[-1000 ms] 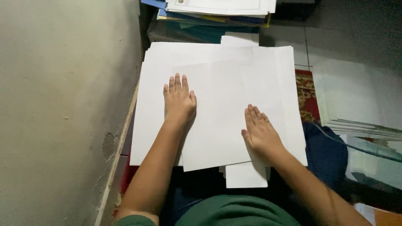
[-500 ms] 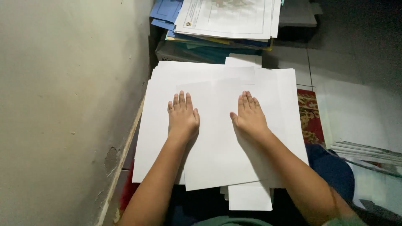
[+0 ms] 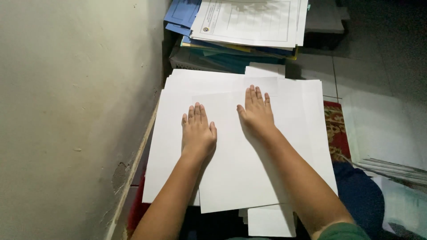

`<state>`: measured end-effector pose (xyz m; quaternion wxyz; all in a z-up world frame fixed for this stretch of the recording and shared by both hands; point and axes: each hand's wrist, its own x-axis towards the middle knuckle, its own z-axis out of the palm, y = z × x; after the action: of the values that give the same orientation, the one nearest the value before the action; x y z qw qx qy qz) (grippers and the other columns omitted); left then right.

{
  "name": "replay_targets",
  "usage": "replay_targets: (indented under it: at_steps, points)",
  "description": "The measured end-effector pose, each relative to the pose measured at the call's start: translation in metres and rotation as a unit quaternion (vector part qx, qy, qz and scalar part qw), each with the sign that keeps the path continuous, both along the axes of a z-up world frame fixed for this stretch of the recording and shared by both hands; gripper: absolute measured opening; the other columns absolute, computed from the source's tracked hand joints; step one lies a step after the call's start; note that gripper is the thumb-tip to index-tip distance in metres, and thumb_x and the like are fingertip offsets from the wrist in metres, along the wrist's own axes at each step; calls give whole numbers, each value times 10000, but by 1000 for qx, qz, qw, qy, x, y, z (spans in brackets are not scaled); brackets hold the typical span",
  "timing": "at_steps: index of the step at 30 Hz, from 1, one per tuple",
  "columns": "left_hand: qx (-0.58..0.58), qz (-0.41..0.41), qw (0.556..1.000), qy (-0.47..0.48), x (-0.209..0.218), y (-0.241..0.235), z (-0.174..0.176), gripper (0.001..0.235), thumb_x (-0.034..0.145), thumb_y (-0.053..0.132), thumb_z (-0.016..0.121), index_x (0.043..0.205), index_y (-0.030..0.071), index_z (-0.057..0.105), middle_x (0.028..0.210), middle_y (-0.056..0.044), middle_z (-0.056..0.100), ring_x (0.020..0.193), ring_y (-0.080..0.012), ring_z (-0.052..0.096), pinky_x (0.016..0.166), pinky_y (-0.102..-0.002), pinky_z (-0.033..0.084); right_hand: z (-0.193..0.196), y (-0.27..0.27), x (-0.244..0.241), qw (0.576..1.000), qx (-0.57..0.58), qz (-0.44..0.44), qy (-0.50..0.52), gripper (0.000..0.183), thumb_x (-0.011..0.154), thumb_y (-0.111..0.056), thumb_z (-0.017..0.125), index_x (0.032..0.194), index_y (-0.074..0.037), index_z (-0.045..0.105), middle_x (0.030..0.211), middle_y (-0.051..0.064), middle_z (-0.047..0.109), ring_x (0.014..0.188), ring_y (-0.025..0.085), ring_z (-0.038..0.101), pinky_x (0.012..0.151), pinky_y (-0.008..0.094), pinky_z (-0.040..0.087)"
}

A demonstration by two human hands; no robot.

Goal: Folding large white paper sheets and smoothing the creases by hand on the floor.

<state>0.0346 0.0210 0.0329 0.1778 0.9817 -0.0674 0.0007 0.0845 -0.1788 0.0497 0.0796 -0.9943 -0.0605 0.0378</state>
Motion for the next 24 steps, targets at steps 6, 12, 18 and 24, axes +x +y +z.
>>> replay_targets:
  at_steps: [6, 12, 18, 24]
  points:
    - [13, 5, 1000, 7, -3, 0, 4, 659, 1041, 317, 299, 1587, -51, 279, 1657, -268, 269, 1566, -372, 199, 1250, -535, 65, -8, -41, -85, 999, 1, -28, 36, 692, 1080, -423, 194, 1614, 17, 164, 1710, 206, 94, 1595, 279, 22, 1244, 450, -98]
    - [76, 29, 997, 2, 16, -4, -33, 710, 1028, 393, 236, 1614, 6, 129, 1708, -146, 118, 1571, -295, 101, 1261, -486, 57, -76, -77, -214, 992, -91, 4, -81, 730, 1055, -473, 277, 1595, 9, 182, 1683, 187, 173, 1561, 289, 145, 1242, 431, 131]
    - [68, 28, 997, -24, 15, -3, -36, 700, 1029, 383, 260, 1607, -3, 173, 1701, -159, 152, 1565, -308, 134, 1257, -497, 94, -10, -70, -239, 990, 84, -76, 88, 716, 1011, -498, 433, 1534, -19, 338, 1551, 157, 429, 1436, 308, 382, 1170, 457, 339]
    - [-14, 13, 996, -91, 2, 2, -31, 675, 1015, 348, 369, 1566, -37, 299, 1655, -208, 278, 1538, -344, 232, 1251, -507, 137, 14, -91, -190, 834, 455, -250, 188, 734, 926, -365, 570, 1601, -169, 357, 1543, 156, 485, 1437, 252, 488, 1178, 360, 351]
